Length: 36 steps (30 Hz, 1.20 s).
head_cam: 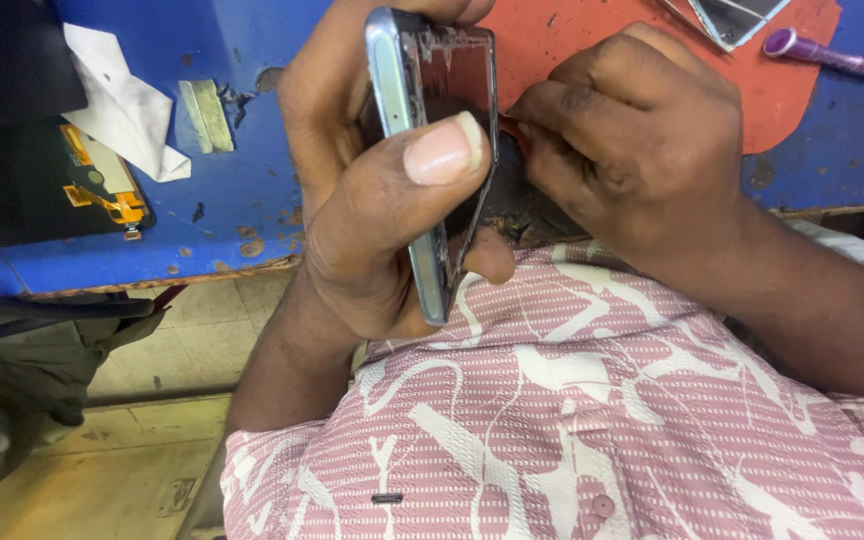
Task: The person disassembles a smartphone by removing the back cover and using a metal prying tool to detach internal components. They then use a red-handled screwdriver to remove screws from the phone's frame and pry open the screen assembly.
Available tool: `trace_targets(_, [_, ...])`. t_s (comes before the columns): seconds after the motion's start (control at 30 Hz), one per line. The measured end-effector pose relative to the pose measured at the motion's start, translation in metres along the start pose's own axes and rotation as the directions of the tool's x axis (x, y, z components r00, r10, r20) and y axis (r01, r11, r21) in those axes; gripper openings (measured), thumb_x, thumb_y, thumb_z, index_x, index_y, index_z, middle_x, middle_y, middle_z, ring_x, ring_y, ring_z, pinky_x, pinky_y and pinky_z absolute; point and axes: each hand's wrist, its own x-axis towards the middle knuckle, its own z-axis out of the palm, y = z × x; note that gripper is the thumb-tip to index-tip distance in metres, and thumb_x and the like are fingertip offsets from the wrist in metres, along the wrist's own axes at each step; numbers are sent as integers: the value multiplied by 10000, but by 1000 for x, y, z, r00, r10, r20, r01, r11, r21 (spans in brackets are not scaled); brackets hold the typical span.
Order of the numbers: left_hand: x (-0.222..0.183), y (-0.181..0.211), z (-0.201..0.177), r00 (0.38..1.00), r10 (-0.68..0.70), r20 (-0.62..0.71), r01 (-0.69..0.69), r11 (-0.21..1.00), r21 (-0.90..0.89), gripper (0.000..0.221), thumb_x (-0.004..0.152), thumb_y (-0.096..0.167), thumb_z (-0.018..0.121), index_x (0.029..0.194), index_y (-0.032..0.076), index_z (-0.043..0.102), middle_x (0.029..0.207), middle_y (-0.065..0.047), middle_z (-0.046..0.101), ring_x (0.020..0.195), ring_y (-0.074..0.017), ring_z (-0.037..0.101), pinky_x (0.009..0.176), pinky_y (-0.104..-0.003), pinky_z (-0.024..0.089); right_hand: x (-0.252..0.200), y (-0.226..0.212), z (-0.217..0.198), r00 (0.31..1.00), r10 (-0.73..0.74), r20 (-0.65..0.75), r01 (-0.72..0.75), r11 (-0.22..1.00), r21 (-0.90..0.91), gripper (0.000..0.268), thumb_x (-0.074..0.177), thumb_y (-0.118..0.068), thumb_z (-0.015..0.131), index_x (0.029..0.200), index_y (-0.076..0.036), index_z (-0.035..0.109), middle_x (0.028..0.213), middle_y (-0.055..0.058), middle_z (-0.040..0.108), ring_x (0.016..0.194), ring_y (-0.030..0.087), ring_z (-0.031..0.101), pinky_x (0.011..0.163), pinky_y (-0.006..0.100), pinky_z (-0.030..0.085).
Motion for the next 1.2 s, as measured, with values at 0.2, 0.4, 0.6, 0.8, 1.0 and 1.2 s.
trace_targets(0.2, [-1, 0, 1, 1000, 2, -13, -2, 1000, 7, 480, 1068, 413, 728, 1453, 299, 466, 1566, -106, 327, 1363, -234, 507, 1127, -332, 510, 0, -8, -3, 1000, 11, 24, -11, 1000, 5, 230, 841, 31, 820, 1047, 11, 721, 932, 97, 638, 834, 251, 630, 735, 371, 523])
trace_targets(0.4, [-2, 0, 4, 999, 9, -39, -9, 1000, 1, 454, 1062, 379, 731, 1426, 272, 482, 1569, -111, 316, 1368, -254, 508, 1146, -351, 496, -2, -13, -3, 999, 18, 38, -19, 999, 26, 233, 829, 33, 817, 1039, 26, 715, 947, 105, 650, 846, 252, 640, 740, 374, 534])
trace_targets(0.6, [-5, 0, 5, 999, -16, -45, 14, 999, -45, 437, 1076, 306, 765, 1423, 293, 500, 1591, -77, 318, 1379, -228, 507, 1141, -315, 509, -3, -18, -3, 998, 36, 44, -36, 999, 16, 246, 845, 3, 847, 1056, 23, 722, 963, 109, 649, 855, 258, 637, 733, 380, 538])
trace_targets(0.8, [-7, 1, 2, 999, -28, -37, 26, 998, -48, 420, 1099, 268, 785, 1412, 305, 507, 1599, -62, 346, 1368, -210, 520, 1120, -293, 524, -4, -22, -5, 992, 105, 75, -110, 992, 69, 239, 835, 7, 828, 1047, 10, 717, 940, 120, 646, 867, 282, 659, 746, 405, 544])
trace_targets(1.0, [-7, -7, 5, 987, 16, -161, -24, 999, -49, 610, 958, 399, 761, 1489, 321, 471, 1571, -100, 419, 1336, -254, 562, 1102, -348, 546, -1, -14, -14, 997, 74, 16, -75, 997, 36, 160, 895, 64, 758, 1035, 3, 710, 943, 108, 664, 850, 273, 660, 788, 404, 541])
trace_targets(1.2, [0, 5, 9, 910, -195, -365, 65, 939, -338, 694, 1055, 370, 750, 1574, 288, 295, 1536, -162, 391, 1288, -297, 554, 977, -405, 570, -23, 9, -29, 991, -81, -105, 81, 997, -1, 197, 905, 6, 752, 1088, -42, 693, 1037, 97, 685, 1009, 297, 649, 892, 362, 520])
